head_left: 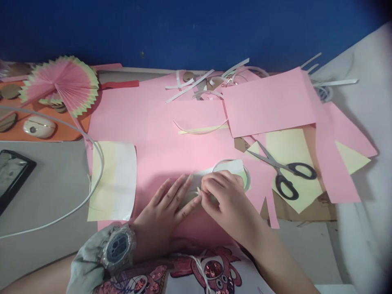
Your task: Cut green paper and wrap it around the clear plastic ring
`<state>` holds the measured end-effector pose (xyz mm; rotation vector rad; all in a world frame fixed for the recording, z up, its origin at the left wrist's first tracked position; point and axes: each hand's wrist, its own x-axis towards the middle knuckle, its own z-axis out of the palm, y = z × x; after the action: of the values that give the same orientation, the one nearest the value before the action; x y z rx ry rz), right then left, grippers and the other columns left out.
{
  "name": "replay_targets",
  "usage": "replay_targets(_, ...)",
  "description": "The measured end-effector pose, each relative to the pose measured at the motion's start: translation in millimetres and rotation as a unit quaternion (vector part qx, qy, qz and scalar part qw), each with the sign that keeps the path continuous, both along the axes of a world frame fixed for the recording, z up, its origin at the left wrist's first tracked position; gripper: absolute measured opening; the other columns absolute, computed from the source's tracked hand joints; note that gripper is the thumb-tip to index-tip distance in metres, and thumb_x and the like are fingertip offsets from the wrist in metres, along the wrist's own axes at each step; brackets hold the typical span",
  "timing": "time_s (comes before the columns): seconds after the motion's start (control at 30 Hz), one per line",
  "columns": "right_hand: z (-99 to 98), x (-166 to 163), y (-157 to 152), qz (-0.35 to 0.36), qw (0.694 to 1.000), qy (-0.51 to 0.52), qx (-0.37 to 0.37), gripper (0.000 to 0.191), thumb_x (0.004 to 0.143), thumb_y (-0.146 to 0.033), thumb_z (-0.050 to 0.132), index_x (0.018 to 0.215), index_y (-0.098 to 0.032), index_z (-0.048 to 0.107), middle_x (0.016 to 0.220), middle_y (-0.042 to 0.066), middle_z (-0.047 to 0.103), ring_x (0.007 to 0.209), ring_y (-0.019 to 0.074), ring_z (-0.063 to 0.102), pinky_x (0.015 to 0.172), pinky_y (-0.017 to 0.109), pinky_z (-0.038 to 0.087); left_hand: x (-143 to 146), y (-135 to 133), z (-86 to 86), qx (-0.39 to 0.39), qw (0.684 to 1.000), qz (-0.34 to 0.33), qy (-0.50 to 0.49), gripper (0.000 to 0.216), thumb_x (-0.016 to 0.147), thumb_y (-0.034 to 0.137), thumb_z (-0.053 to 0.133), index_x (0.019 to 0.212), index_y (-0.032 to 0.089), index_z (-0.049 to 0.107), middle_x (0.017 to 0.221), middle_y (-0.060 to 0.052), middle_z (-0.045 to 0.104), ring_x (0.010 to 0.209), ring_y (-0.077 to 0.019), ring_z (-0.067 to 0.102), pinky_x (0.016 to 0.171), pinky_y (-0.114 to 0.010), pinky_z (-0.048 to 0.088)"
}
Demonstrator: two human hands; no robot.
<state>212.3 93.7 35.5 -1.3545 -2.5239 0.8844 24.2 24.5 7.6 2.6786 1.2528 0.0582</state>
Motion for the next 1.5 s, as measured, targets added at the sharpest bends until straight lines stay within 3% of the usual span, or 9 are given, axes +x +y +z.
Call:
replay_targets(0.3, 1.0, 3, 0, 0.013, 0.999, 0.028, -0.009, 0.016, 0.087, -0.015, 0.045, 0.073, -0.019, 0.039, 0.078, -0.001, 0.052, 0.083, 0.0143, 0.045, 0.078, 0.031, 0.032, -1, 1, 0.5, 0.011, 1.0, -0.026, 0.014, 0.091, 0.075, 0.077, 0.03, 0.142, 0.016, 0.027, 0.146, -0.022, 0.028, 0.135, -0.0394, 0.02, 0.106, -0.052, 0.009)
replay_targets(0.77, 2.1, 3, -3, 0.053, 0.998, 0.023, 0.019, 0.016, 0.086, -0.017, 0.045, 0.072, -0.019, 0.039, 0.079, 0.0, 0.052, 0.083, 0.0153, 0.044, 0.074, 0.032, 0.031, -1, -1, -0.7, 0.001, 1.0, -0.009, 0.008, 0.09, 0.072, 0.079, 0.034, 0.139, 0.018, 0.031, 0.146, -0.021, 0.028, 0.135, -0.0367, 0.023, 0.109, -0.049, 0.005)
replay_targets(0.9, -0.2, 3, -3, 0.04, 0.999, 0.024, 0.021, 0.016, 0.086, -0.017, 0.046, 0.073, -0.019, 0.039, 0.079, 0.0, 0.052, 0.082, 0.0151, 0.045, 0.074, 0.031, 0.031, -1, -2, -1.5, -0.003, 1.0, -0.004, 0.009, 0.091, 0.074, 0.078, 0.031, 0.141, 0.017, 0.026, 0.147, -0.021, 0.025, 0.136, -0.0366, 0.02, 0.109, -0.05, 0.004)
replay_targets(1.07, -3.6, 2, -5, -0.028, 0.998, -0.021, 0.06, 0.019, 0.085, -0.02, 0.049, 0.07, -0.019, 0.038, 0.08, 0.001, 0.052, 0.079, 0.0159, 0.043, 0.07, 0.031, 0.032, -2, -2, 0.1, -0.007, 1.0, -0.008, 0.007, 0.092, 0.074, 0.077, 0.031, 0.143, 0.018, 0.023, 0.147, -0.021, 0.026, 0.136, -0.0376, 0.022, 0.108, -0.051, 0.011)
replay_targets(1.17, -5.6, 0, -5, -0.036, 0.995, -0.042, 0.08, 0.016, 0.084, -0.021, 0.05, 0.071, -0.019, 0.041, 0.083, 0.001, 0.052, 0.079, 0.0168, 0.043, 0.07, 0.032, 0.032, -1, -2, 0.6, -0.006, 1.0, -0.005, 0.017, 0.092, 0.074, 0.078, 0.03, 0.144, 0.02, 0.02, 0.147, -0.018, 0.027, 0.136, -0.0362, 0.02, 0.108, -0.051, 0.014)
replay_targets(1.23, -7.1, -1, -5, -0.031, 0.995, -0.043, 0.082, 0.014, 0.085, -0.02, 0.05, 0.073, -0.019, 0.042, 0.083, 0.002, 0.051, 0.079, 0.0166, 0.043, 0.07, 0.032, 0.033, -1, -2, 0.5, 0.016, 1.0, -0.01, 0.023, 0.093, 0.074, 0.077, 0.031, 0.144, 0.016, 0.022, 0.146, -0.019, 0.029, 0.136, -0.0365, 0.021, 0.109, -0.051, 0.013)
replay_targets(1.37, -9.4, 0, -3, -0.021, 0.996, -0.028, 0.081, 0.014, 0.085, -0.018, 0.048, 0.072, -0.019, 0.043, 0.085, 0.003, 0.05, 0.076, 0.0155, 0.043, 0.069, 0.03, 0.035, -1, -2, -0.9, 0.045, 0.998, -0.017, 0.043, 0.085, 0.081, 0.065, 0.036, 0.14, 0.005, 0.028, 0.146, -0.02, 0.031, 0.136, -0.0357, 0.022, 0.11, -0.05, 0.011)
replay_targets(1.5, -10.8, 1, -1, -0.023, 0.995, -0.022, 0.09, 0.014, 0.084, -0.017, 0.048, 0.071, -0.019, 0.043, 0.086, 0.004, 0.049, 0.075, 0.0155, 0.043, 0.068, 0.031, 0.036, -1, -3, -3.1, 0.05, 0.998, -0.015, 0.045, 0.072, 0.085, 0.05, 0.039, 0.138, 0.002, 0.031, 0.146, -0.02, 0.029, 0.136, -0.0351, 0.021, 0.11, -0.05, 0.013)
